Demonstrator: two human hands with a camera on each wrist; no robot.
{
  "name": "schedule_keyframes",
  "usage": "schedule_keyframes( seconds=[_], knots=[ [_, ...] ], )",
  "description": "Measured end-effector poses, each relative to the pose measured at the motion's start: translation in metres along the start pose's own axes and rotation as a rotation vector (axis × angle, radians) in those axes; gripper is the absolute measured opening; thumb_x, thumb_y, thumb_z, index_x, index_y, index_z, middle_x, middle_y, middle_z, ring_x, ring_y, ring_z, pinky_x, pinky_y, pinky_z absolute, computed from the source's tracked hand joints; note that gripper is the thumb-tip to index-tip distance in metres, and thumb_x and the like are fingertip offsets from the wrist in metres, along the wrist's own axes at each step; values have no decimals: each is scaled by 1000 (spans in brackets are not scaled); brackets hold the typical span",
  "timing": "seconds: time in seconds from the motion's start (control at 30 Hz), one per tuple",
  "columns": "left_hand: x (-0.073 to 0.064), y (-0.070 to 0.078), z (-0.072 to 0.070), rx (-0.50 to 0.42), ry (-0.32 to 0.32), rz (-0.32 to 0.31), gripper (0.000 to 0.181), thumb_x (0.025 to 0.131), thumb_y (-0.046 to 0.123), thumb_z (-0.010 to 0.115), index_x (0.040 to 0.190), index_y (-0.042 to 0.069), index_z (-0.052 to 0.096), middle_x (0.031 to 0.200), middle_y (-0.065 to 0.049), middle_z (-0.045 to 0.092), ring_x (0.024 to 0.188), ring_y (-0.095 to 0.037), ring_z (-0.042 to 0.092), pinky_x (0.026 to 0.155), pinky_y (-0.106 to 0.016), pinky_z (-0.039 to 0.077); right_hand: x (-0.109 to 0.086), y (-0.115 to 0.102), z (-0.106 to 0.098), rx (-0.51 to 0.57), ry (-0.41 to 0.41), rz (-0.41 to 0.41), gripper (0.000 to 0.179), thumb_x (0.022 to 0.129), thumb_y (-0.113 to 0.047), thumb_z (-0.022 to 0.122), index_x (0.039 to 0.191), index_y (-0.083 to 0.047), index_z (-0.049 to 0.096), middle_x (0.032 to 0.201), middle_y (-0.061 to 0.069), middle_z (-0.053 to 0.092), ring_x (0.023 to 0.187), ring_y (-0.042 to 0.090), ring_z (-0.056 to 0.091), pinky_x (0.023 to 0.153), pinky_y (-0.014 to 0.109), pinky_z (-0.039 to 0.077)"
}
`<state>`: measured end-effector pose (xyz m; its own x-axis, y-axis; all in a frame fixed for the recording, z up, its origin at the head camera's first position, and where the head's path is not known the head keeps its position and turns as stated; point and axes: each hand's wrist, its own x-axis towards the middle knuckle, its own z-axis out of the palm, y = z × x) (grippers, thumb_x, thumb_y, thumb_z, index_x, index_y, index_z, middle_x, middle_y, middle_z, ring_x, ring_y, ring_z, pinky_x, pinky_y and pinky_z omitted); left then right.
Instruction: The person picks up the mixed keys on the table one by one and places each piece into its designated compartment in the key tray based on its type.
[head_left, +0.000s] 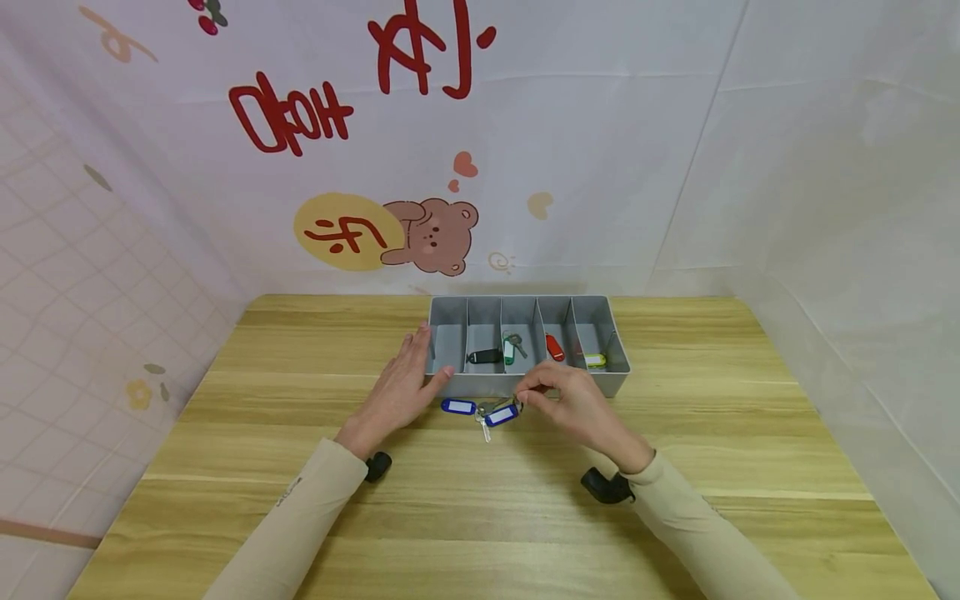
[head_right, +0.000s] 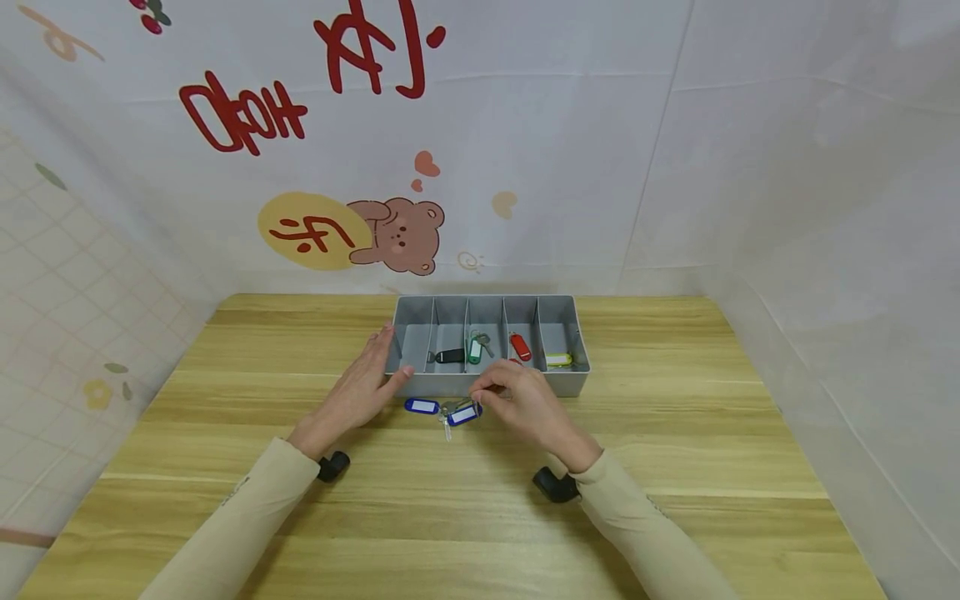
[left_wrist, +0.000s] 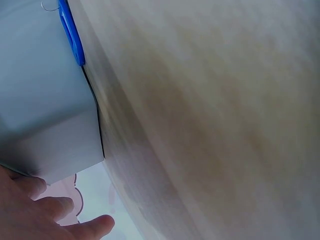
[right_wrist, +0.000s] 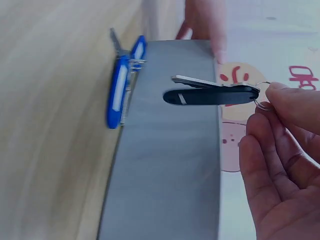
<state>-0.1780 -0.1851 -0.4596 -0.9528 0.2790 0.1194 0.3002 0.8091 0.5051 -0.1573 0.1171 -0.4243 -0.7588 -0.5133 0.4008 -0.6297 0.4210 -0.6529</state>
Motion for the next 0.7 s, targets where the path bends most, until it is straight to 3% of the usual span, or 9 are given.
schedule_keyframes(
  seconds=[0.27,0.47,0.7],
  knots=[
    [-1,0,0,-5,-10,-8,87,108,55,44,166,3,6,173,-15,8,157,-39,10,118,-66,26,10,-7,-5,32,36,10,7,93,-8,78,99,-12,78,98,-10,71,85,7,65,72,27,56],
    [-1,1,-1,-9,-19,-14,87,108,55,43,166,3,5,173,-12,4,158,-38,8,119,-65,24,20,-12,-1,48,83,9,6,95,-12,76,101,-13,78,99,-11,70,90,7,66,80,30,57],
    [-1,1,1,-12,-8,-10,87,108,54,45,166,2,6,173,-13,4,158,-38,8,120,-63,24,32,-18,5,65,147,27,8,97,-17,75,103,-15,79,101,-10,71,93,9,67,78,34,55]
  ],
)
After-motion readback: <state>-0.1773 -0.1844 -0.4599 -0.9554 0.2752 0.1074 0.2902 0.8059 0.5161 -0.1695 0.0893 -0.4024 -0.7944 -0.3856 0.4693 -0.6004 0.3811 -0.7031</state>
